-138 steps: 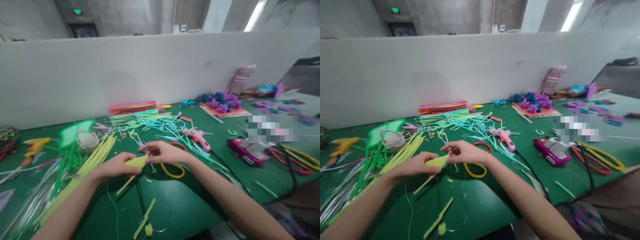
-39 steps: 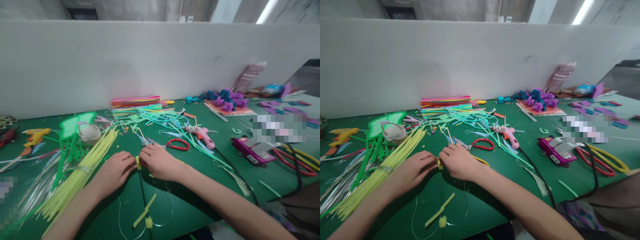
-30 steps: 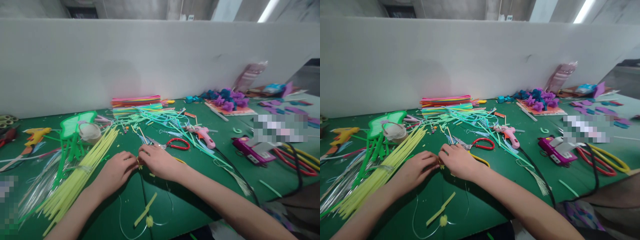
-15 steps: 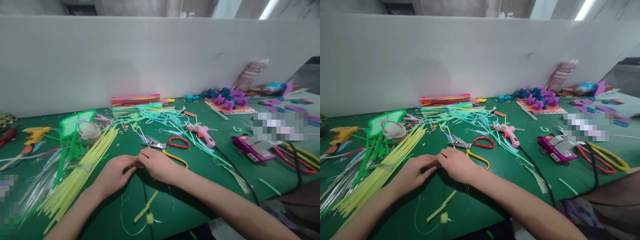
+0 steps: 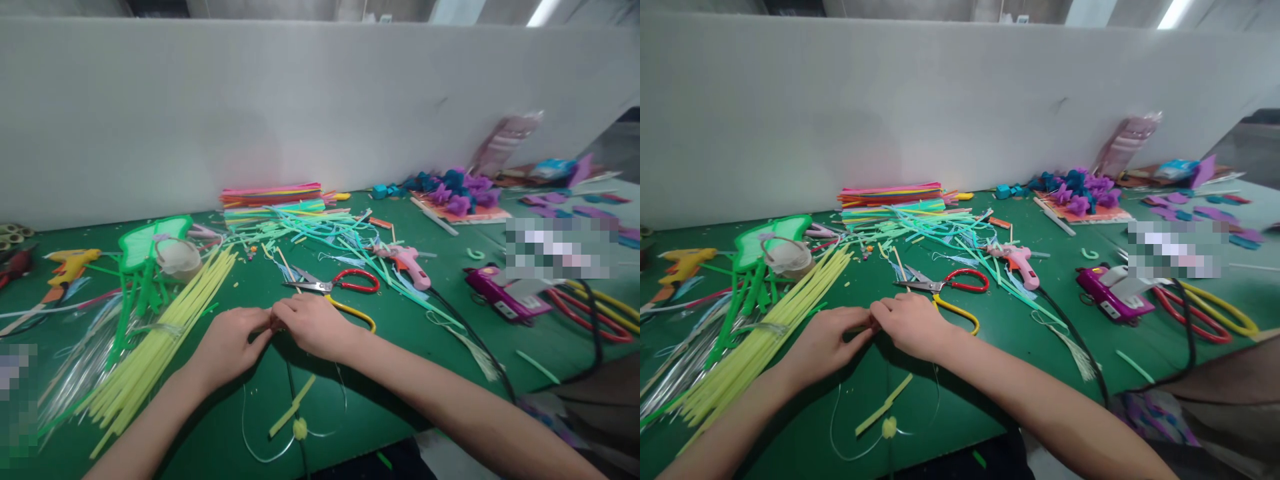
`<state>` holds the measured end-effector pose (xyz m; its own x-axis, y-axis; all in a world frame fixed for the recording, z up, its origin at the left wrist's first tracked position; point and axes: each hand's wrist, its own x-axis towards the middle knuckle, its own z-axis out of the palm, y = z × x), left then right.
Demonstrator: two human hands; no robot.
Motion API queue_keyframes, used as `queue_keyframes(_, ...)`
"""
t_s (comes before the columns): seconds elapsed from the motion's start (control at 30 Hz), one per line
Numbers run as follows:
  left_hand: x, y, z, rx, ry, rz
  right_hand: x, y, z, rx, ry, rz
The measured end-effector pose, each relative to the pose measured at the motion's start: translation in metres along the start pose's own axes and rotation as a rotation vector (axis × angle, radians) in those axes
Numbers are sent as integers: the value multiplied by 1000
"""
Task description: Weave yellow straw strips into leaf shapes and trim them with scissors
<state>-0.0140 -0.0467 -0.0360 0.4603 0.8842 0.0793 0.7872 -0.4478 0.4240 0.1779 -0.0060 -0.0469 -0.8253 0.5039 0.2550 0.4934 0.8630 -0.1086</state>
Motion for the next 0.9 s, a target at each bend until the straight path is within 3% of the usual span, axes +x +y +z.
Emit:
queue_keyframes(0.43,-2,4,0,24,-1,1,-9,-1,1,26,88,70)
queue_keyframes(0.77,-3,3,0,71,-14,6,-15,15,4,480,251,-22)
queue_keyframes(0.9,-4,-2,3,113,6,35,-17,20,0,467,301,-2)
